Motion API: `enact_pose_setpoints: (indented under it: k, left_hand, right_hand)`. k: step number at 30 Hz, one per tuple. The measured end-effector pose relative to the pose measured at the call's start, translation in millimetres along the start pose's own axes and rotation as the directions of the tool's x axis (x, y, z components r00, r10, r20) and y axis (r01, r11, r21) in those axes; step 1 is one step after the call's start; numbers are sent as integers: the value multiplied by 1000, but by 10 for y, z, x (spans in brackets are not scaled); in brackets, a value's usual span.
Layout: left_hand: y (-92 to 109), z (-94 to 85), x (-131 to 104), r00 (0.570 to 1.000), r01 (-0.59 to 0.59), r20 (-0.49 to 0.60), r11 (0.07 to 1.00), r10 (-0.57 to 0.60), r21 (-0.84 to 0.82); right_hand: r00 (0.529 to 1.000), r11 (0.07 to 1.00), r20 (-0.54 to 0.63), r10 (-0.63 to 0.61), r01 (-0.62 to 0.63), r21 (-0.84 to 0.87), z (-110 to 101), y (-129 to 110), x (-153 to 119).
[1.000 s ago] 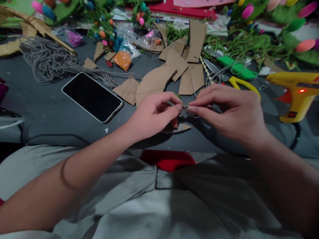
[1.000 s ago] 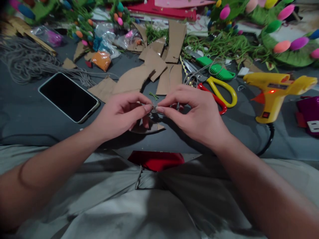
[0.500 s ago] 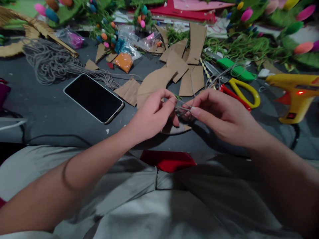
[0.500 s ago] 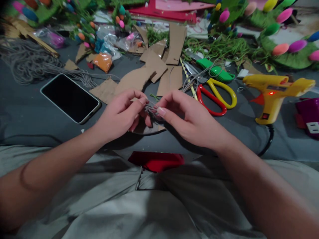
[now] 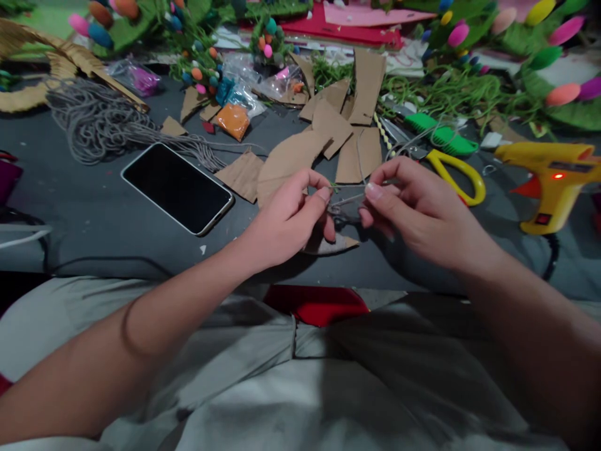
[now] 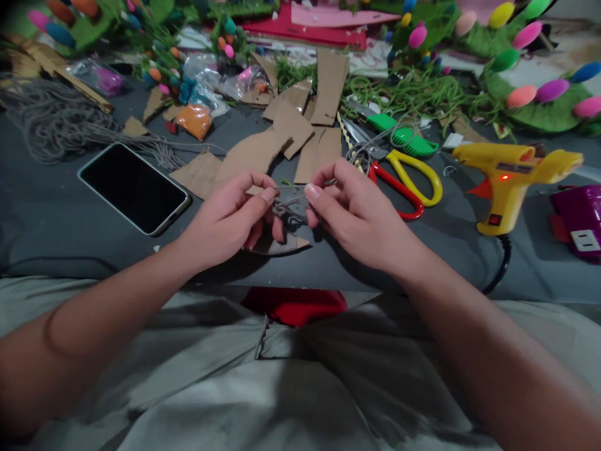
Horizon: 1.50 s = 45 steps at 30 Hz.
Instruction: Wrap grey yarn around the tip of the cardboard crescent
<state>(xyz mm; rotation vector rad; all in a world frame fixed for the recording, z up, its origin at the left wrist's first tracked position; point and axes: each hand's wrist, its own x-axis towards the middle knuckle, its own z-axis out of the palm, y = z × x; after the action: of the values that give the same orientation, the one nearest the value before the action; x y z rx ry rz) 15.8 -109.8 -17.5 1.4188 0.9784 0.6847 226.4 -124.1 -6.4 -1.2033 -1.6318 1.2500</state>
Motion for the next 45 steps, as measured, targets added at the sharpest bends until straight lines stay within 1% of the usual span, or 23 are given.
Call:
enact_pose_setpoints:
  k: [2,7,10,14,16,18,21,23,26,28,31,34,38,45]
  left_hand:
    - [-13,0,4,1000,-7,3,1000,7,-9]
    - [-32,3,7,1000,-19,3,1000,19,-13]
    - [-24,-1,2,1000,-14,10,1000,14,-25]
    - [6,-20,-20,999,26,28,996,-24,-83]
    - [13,-33,-36,999,14,43,997,-11,-80]
    - [9,-42,-50,999,-11,53,999,13,-46]
    - [-17,-45,-55,998,-42,54,999,43,-11]
    - [-36,-42,-50,997,-51,59,999,51,0]
    - [-47,-36,-40,997,-47,57,999,46,9]
    - [-40,-36,-36,997,-40,61,999,40,-2]
    - [-18,-46,-35,996,-43,81,999,45,-30]
    - [-3,-58,-33,995,-44,84,998,47,-38]
    - [-7,-58,-25,998,-25,58,998,28,-50]
    - [-9,-35,-10,1000,8,-4,999,-8,-43]
  right_hand:
    - [1000,999,-11,1,-2,-33,-30,-33,1]
    - [995,986,-92,-33,18,-168,-130,-98,4]
    - [993,982,-109,-50,29,-184,-146,-110,-1]
    - [988,981,-137,-75,49,-185,-139,-118,-5]
    - [984,980,-154,-91,61,-191,-142,-116,-5]
    - [982,975,-150,-111,79,-207,-150,-103,-5]
    - [983,959,-111,-145,112,-262,-163,-64,-2]
    - [978,919,-92,-187,141,-369,-165,-37,-1]
    - [948,801,-49,-314,236,-550,-142,-16,-3]
    - [932,755,-4,-362,291,-587,-105,-13,-9]
    - [940,770,58,-336,310,-557,-27,-5,-17]
    - [951,827,88,-298,303,-473,38,13,-19]
    - [964,898,40,-264,260,-356,53,16,-16]
    - [965,912,2,-263,249,-327,23,1,5]
